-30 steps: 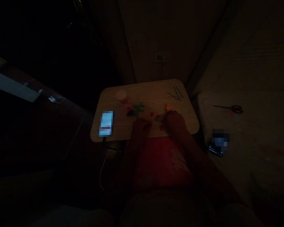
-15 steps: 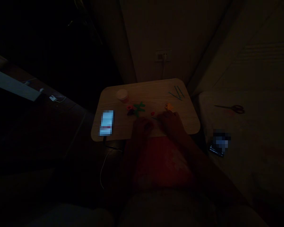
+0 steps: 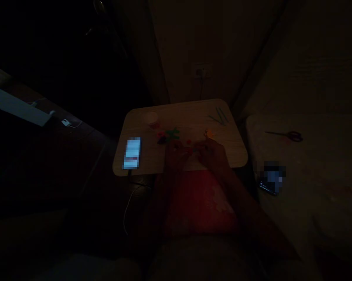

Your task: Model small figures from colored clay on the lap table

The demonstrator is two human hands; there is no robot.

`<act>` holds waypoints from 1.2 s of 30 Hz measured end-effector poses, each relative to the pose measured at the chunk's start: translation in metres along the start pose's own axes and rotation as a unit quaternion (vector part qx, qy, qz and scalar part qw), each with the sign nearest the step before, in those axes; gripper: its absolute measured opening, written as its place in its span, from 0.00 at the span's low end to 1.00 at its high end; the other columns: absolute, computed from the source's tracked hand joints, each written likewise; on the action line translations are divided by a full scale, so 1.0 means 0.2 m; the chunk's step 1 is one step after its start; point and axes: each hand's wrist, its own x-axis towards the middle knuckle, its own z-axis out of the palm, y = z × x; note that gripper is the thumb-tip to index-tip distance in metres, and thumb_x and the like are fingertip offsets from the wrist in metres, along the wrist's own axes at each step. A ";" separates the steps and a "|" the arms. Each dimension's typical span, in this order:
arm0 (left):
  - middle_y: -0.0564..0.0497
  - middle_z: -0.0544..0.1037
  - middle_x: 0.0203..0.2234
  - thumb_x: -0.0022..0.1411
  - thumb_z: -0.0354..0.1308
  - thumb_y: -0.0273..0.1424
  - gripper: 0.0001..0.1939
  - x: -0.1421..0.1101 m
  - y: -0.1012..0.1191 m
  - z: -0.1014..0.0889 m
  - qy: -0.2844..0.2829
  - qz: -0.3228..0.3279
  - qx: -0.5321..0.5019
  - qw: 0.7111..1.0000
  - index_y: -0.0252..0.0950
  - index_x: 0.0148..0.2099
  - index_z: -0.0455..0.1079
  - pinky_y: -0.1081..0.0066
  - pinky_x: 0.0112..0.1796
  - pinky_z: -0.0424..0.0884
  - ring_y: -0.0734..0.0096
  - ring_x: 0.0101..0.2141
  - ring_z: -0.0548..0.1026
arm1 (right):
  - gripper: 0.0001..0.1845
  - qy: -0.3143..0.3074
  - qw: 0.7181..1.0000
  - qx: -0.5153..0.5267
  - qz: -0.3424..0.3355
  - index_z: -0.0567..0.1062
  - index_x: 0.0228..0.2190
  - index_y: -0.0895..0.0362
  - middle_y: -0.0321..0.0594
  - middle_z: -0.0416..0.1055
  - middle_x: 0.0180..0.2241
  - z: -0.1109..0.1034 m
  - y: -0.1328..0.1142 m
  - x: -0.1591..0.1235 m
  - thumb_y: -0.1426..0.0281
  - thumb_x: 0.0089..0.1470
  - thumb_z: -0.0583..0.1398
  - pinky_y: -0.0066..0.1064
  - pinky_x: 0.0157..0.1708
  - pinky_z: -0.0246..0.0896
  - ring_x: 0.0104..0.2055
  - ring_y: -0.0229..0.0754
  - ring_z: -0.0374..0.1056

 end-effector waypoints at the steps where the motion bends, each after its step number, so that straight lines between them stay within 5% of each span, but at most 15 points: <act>1: 0.49 0.71 0.39 0.68 0.64 0.40 0.09 0.01 0.02 0.00 0.001 -0.001 -0.008 1.000 0.46 0.47 0.82 0.59 0.47 0.74 0.64 0.42 0.73 | 0.14 -0.009 0.997 0.075 0.029 0.85 0.40 0.54 0.45 0.82 0.41 0.01 0.00 -0.01 0.61 0.60 0.63 0.40 0.45 0.67 0.43 0.48 0.75; 4: 0.49 0.69 0.40 0.69 0.62 0.41 0.10 0.01 0.06 -0.02 -0.014 -0.015 -0.026 0.999 0.50 0.48 0.82 0.58 0.46 0.76 0.64 0.42 0.72 | 0.15 -0.066 0.964 0.228 0.120 0.86 0.36 0.53 0.41 0.83 0.36 0.05 -0.02 -0.05 0.56 0.51 0.68 0.36 0.38 0.67 0.36 0.45 0.75; 9: 0.47 0.70 0.44 0.68 0.63 0.42 0.12 -0.01 0.10 -0.03 -0.058 -0.038 -0.032 0.997 0.45 0.49 0.82 0.56 0.49 0.77 0.62 0.46 0.73 | 0.15 -0.060 0.919 0.339 0.192 0.86 0.31 0.53 0.41 0.83 0.34 0.10 -0.04 -0.08 0.56 0.44 0.73 0.37 0.43 0.68 0.37 0.45 0.75; 24: 0.47 0.76 0.44 0.68 0.63 0.44 0.12 0.05 0.06 -0.04 -0.021 0.018 -0.046 0.999 0.46 0.47 0.82 0.57 0.46 0.77 0.62 0.45 0.76 | 0.15 -0.046 0.909 0.365 0.198 0.85 0.28 0.52 0.39 0.82 0.32 0.09 -0.08 -0.04 0.57 0.38 0.74 0.35 0.40 0.68 0.36 0.42 0.73; 36: 0.48 0.79 0.46 0.69 0.61 0.43 0.11 0.09 0.09 -0.05 -0.051 0.030 -0.016 0.998 0.46 0.44 0.83 0.57 0.47 0.76 0.61 0.47 0.76 | 0.13 -0.040 0.902 0.377 0.206 0.82 0.24 0.54 0.36 0.77 0.28 0.08 -0.08 -0.03 0.59 0.38 0.73 0.31 0.35 0.63 0.31 0.38 0.69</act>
